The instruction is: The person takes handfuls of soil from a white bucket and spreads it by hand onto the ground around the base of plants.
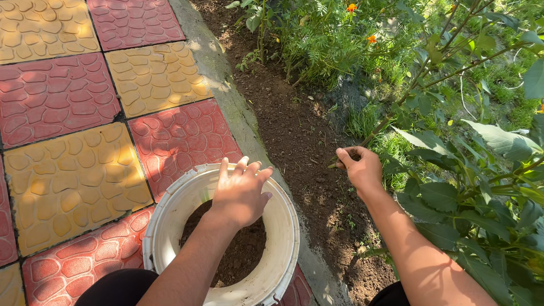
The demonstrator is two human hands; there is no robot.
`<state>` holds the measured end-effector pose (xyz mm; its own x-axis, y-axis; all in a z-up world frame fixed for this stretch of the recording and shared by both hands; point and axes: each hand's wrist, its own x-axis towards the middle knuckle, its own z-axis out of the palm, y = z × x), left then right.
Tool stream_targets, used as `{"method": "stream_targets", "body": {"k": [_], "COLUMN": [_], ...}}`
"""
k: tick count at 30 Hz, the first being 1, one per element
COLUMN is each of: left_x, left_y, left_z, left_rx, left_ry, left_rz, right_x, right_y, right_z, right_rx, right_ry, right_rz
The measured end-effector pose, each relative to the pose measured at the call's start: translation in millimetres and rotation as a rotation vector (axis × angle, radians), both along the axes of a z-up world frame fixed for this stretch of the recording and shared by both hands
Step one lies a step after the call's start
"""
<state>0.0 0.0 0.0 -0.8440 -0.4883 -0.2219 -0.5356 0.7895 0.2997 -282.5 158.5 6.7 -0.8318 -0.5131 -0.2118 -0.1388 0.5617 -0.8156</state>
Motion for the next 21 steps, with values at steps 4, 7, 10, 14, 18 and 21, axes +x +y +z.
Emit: {"method": "stream_targets", "body": {"k": [4,7,10,14,18,21], "left_x": [2.0,0.5,0.4,1.6,5.4,13.8], "left_y": [-0.6,-1.0,-3.4,-1.9,-3.1,-11.3], "left_z": [2.3,4.6,7.2,4.3,5.2,12.4], "left_rx": [0.007,0.016,0.031,0.031,0.022,0.02], "left_ry": [-0.011,-0.012,-0.05,-0.022,0.019,0.017], "left_rz": [-0.006,0.001,0.001,-0.007,-0.004,0.048], "right_x": [8.6,30.5,0.6,1.1,53.6,44.3], "right_y": [6.9,11.5,8.1,14.1,13.2,-3.1], "right_z": [-5.9,19.0,-3.4,-3.0,48.6,30.8], "right_rx": [0.318,0.366,0.308,0.311,0.614,0.502], "right_ry": [0.206,0.204,0.315,0.328,0.255,0.279], "right_rz": [0.169,0.359,0.299,0.305,0.514,0.49]}}
